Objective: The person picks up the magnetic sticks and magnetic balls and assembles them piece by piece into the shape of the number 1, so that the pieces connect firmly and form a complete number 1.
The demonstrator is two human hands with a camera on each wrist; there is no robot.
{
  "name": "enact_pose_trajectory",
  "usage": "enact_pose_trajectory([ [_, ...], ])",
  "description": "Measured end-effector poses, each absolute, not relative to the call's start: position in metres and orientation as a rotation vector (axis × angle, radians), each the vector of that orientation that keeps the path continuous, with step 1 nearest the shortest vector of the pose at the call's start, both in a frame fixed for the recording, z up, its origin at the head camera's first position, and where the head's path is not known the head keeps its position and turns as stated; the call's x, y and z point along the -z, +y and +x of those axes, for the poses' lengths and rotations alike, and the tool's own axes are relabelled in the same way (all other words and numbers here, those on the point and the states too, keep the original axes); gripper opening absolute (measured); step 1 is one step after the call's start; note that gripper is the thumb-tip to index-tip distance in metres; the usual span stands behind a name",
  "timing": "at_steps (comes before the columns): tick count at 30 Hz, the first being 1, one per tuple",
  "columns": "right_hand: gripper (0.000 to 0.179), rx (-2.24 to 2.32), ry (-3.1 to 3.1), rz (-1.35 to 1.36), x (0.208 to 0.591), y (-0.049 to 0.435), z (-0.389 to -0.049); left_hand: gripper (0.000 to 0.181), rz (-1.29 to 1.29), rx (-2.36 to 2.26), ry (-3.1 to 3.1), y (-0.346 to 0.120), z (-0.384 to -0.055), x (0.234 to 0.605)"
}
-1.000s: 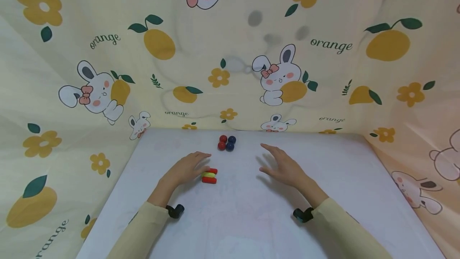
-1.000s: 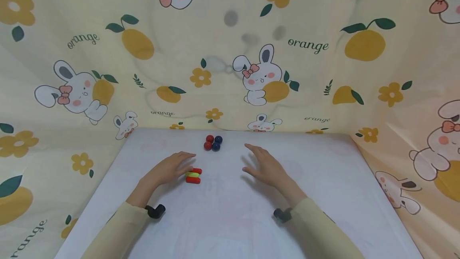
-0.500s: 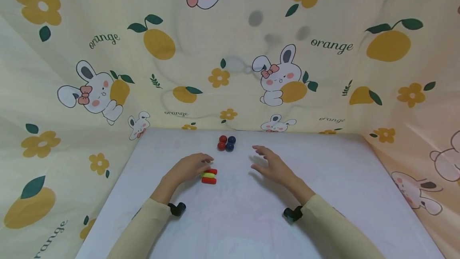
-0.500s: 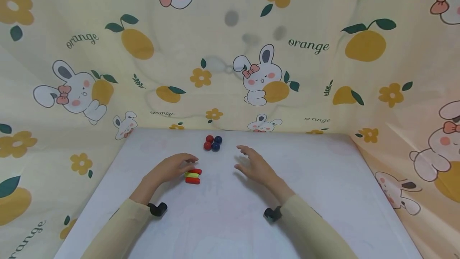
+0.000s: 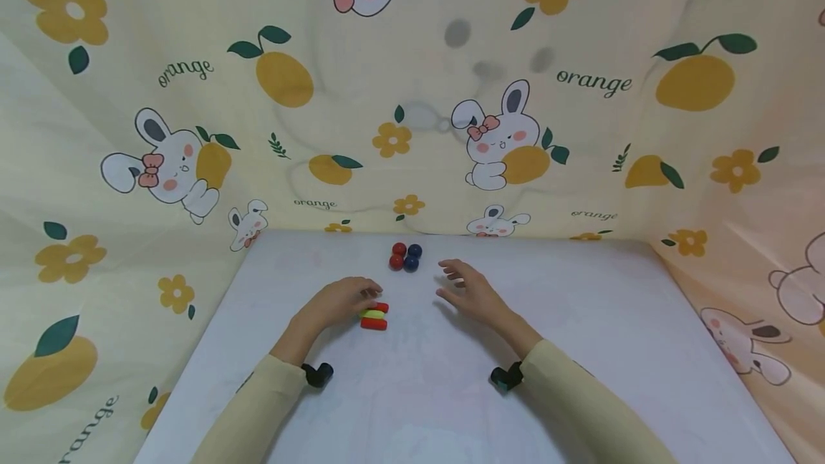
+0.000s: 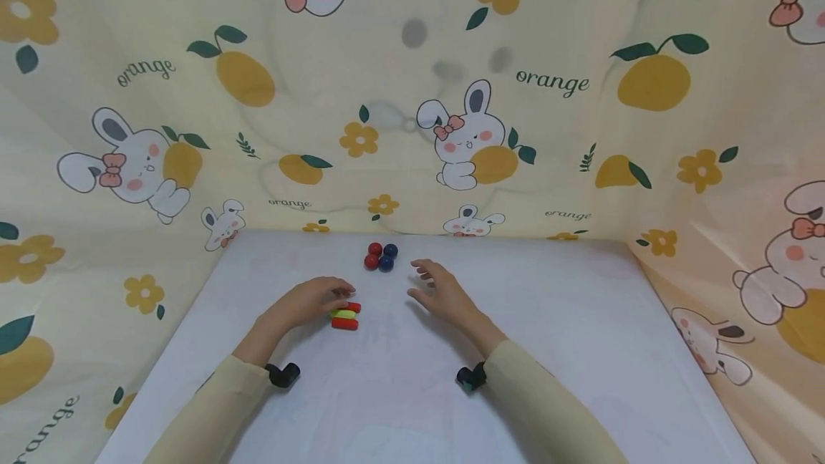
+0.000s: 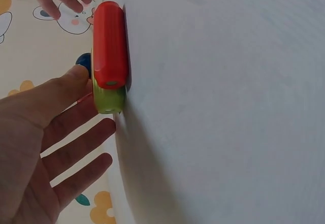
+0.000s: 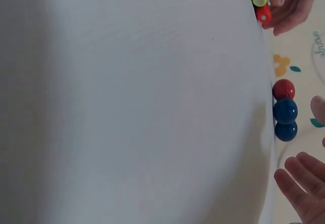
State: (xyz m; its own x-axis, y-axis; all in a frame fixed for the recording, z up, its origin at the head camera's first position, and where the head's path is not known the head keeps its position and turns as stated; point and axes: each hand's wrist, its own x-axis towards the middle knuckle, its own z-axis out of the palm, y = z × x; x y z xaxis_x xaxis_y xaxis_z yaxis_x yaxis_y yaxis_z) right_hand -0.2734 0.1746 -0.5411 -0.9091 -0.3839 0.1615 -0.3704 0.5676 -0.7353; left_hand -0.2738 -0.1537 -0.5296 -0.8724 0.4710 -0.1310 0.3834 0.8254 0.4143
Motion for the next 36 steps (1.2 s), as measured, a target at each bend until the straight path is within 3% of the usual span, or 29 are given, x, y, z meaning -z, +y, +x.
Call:
enact_pose_trajectory([
  [36, 0.057, 1.305, 2.698, -0.454, 0.554, 0.131, -0.313, 0.016, 0.788, -0.485, 2.76, -0.154, -0.282, 0.53],
])
